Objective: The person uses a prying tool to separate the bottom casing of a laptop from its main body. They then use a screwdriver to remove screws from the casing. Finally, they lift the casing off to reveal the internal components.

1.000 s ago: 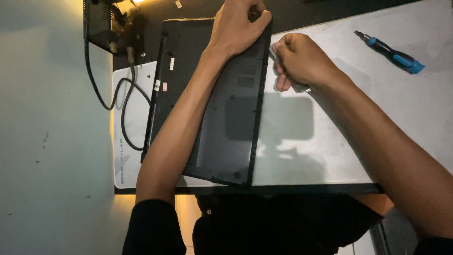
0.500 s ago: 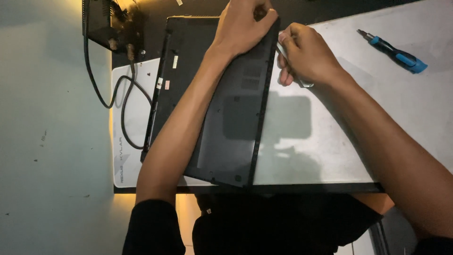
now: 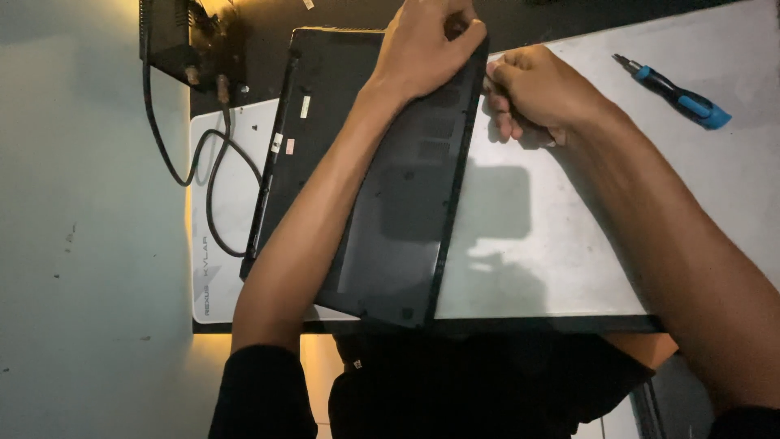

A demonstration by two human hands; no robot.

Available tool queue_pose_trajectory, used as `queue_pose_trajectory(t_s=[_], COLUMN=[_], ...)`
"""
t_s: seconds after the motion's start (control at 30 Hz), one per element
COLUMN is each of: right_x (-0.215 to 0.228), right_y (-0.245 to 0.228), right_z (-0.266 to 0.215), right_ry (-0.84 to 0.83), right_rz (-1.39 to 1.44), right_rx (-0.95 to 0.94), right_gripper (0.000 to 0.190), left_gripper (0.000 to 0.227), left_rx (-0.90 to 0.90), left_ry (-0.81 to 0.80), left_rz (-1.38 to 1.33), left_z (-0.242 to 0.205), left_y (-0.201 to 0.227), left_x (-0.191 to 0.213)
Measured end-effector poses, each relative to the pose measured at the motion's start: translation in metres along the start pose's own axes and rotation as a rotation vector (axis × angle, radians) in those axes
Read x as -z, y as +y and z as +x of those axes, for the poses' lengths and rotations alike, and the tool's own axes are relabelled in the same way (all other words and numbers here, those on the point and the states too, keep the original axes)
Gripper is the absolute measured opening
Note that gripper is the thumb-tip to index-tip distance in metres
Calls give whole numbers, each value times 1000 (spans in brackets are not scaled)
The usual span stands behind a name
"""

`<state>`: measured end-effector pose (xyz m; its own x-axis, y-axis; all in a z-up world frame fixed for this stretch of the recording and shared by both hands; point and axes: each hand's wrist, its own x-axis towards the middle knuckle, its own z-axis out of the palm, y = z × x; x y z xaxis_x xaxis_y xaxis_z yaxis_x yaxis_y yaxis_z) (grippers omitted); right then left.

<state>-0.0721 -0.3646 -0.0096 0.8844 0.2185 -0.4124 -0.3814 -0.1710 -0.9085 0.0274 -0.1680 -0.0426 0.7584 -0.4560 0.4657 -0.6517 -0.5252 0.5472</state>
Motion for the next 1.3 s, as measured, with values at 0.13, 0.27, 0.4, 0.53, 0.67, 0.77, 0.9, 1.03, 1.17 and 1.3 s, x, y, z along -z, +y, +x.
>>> queue_pose_trajectory(t_s=[0.13,0.27,0.4,0.53,0.67,0.77,0.9,1.03,1.17,1.3], right_x=[-4,-5,-12,-2,7,1,-2,-14,-9,-14], right_y=[-15,-13,-31,-18,0,-6,18,15,36,40], right_z=[-13,-14,-29,-23,-11,-24,-36,-54,-61,-73], right_ry=[40,153,205,101,93,118,215,299,243,131], right_rz=[-287,-522,-412,-399,-337,-345,-146,-170,125,218], right_rx=[30,67,-7,-11,120,61,-19,-112,-135,-185], right_gripper=[48,39,40,49,34,38,35,41,41,42], left_gripper=[15,17,18,18,17,17,19,20,18,19], left_rx=[-13,-51,-131,-27,-107,-125,-105,-136,-179,-197], left_ry=[-5,-3,-7,-54,4,38,-34,-60,-135,-231], left_rz=[45,76,73,64,37,59,11,-29,-57,-85], left_z=[-1,-3,-5,-5,0,2,-2,-6,-15,-25], left_y=[1,-3,-6,0,-1,0,20,29,48,52], left_x=[-2,-5,-9,-7,-14,-23,-33,-37,-26,-19])
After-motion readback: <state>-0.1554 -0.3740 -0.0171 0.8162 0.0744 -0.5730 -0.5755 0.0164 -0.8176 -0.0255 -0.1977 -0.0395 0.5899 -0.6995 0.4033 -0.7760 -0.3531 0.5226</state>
